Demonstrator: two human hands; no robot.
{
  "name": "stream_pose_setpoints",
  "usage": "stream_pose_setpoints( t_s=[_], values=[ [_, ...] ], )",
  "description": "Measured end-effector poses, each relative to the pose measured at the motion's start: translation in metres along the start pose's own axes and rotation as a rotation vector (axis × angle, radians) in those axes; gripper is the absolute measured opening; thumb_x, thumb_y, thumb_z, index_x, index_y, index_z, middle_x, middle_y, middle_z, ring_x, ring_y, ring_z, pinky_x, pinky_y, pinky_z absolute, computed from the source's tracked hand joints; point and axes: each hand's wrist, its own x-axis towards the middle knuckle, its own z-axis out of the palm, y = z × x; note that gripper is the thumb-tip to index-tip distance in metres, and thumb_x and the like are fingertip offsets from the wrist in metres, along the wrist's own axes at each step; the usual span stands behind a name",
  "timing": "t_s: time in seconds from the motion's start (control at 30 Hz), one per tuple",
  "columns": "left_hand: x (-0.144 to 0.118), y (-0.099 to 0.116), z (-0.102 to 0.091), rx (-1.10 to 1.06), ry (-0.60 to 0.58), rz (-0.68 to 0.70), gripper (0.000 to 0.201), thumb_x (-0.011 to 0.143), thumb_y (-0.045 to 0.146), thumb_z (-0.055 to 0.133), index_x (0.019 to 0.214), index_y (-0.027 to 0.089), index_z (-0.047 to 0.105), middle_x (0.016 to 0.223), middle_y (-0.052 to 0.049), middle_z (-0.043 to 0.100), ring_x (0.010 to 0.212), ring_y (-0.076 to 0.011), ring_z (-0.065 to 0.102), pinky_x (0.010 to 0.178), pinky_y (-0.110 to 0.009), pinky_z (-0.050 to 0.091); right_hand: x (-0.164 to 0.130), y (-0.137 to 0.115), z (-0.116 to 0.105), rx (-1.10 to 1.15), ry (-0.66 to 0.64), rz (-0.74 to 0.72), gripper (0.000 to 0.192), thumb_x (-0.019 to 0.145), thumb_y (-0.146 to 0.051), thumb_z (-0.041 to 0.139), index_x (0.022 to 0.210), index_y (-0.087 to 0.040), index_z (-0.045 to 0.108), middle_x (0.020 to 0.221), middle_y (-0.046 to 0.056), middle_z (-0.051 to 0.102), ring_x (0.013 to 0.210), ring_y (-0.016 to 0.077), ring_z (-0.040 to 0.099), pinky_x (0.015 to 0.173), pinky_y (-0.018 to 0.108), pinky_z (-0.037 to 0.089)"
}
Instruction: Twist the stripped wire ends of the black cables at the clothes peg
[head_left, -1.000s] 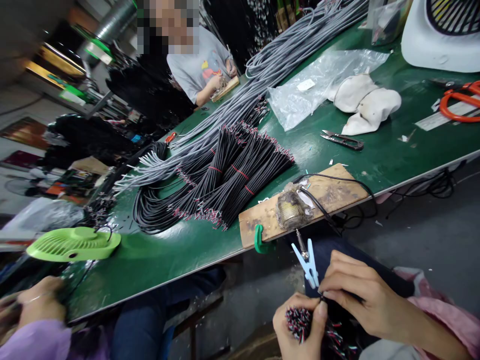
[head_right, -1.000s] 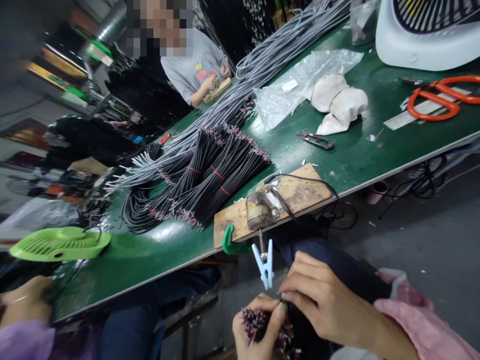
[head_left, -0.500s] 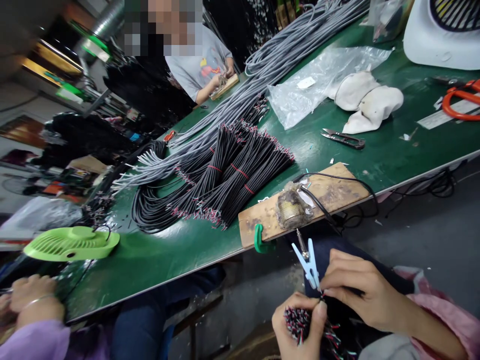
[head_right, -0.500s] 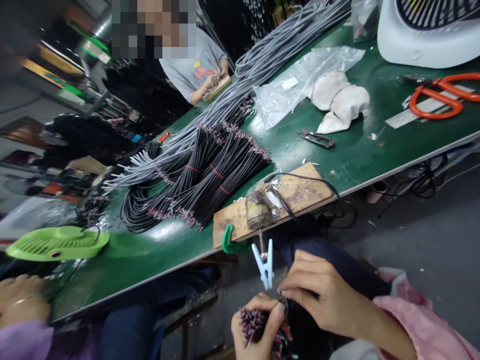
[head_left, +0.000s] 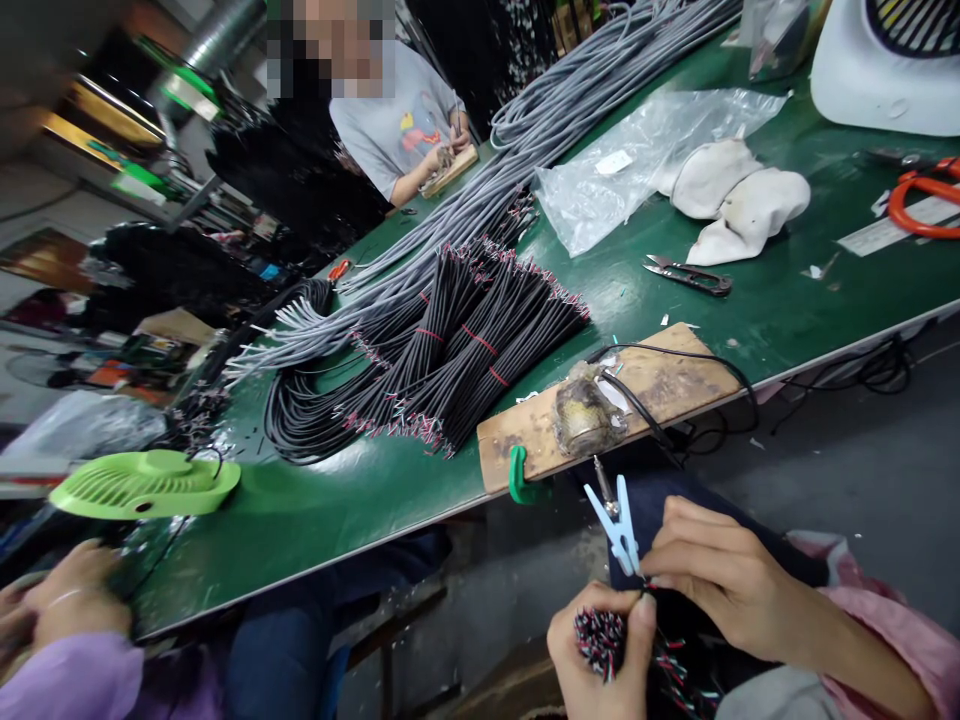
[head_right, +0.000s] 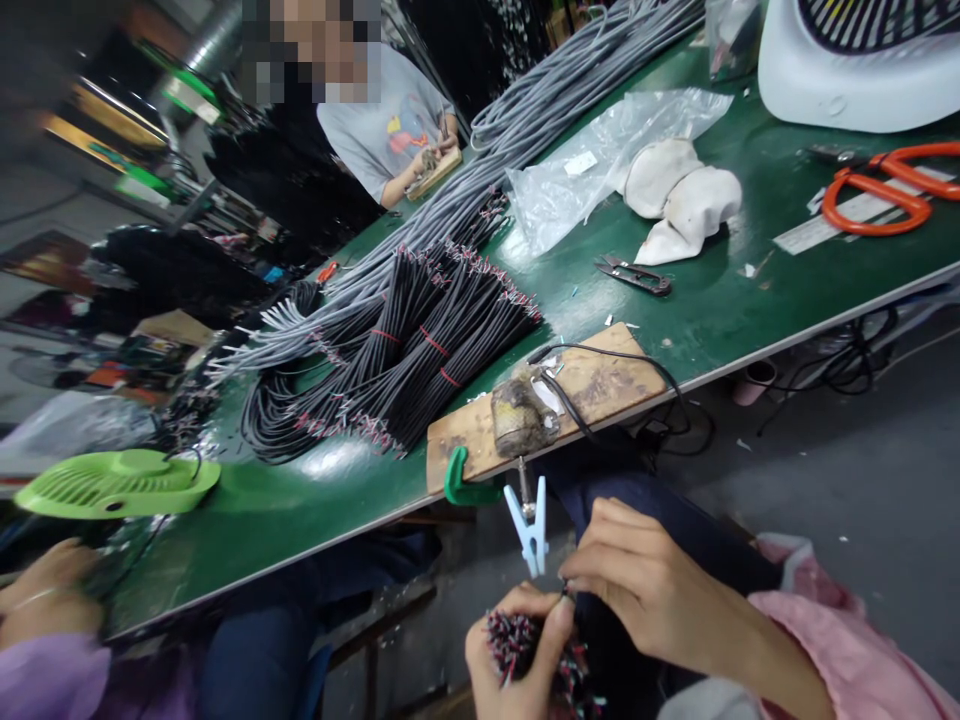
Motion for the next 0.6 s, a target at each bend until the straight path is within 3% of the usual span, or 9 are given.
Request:
stream_pose_setpoints(
  t_s=[0.23, 0.47, 0.6],
  values=[
    [0.003, 0.005, 0.003, -0.105, -0.029, 0.018, 0.016, 0.072, 0.024, 0.078, 0.059, 0.019, 0.071, 0.052, 0.002, 0.061, 0.050, -0.0126, 0.051, 0.053, -0.022, 0.040, 0.001, -0.006, 0.003, 0.030, -0.001, 0.086, 0.015, 0.094, -0.011, 0.049, 0.091, -0.016, 0.062, 0.081, 0.006, 0.064, 0.078, 0.0192, 0.055, 0.080, 0.037, 0.043],
    [0.005, 0.005, 0.006, -0.411, -0.086, -0.076, 0.011, 0.067, 0.024, 0.084, 0.066, 0.022, 0.073, 0.060, 0.003, 0.065, 0.050, -0.0116, 0.056, 0.053, -0.022, 0.045, -0.003, -0.002, 0.018, 0.525, -0.015, 0.466, 0.027, 0.097, -0.037, 0.048, 0.083, -0.016, 0.059, 0.077, 0.003, 0.056, 0.071, 0.0161, 0.053, 0.063, 0.027, 0.044],
    [0.003, -0.003, 0.003, -0.378, -0.018, -0.091, 0.016, 0.065, 0.025, 0.085, 0.069, 0.020, 0.070, 0.064, 0.000, 0.067, 0.057, -0.0160, 0.063, 0.056, -0.025, 0.049, -0.001, 0.000, 0.014, 0.433, 0.026, 0.392, 0.024, 0.095, -0.032, 0.056, 0.082, -0.015, 0.067, 0.077, 0.004, 0.062, 0.074, 0.0170, 0.056, 0.069, 0.029, 0.044]
  ],
)
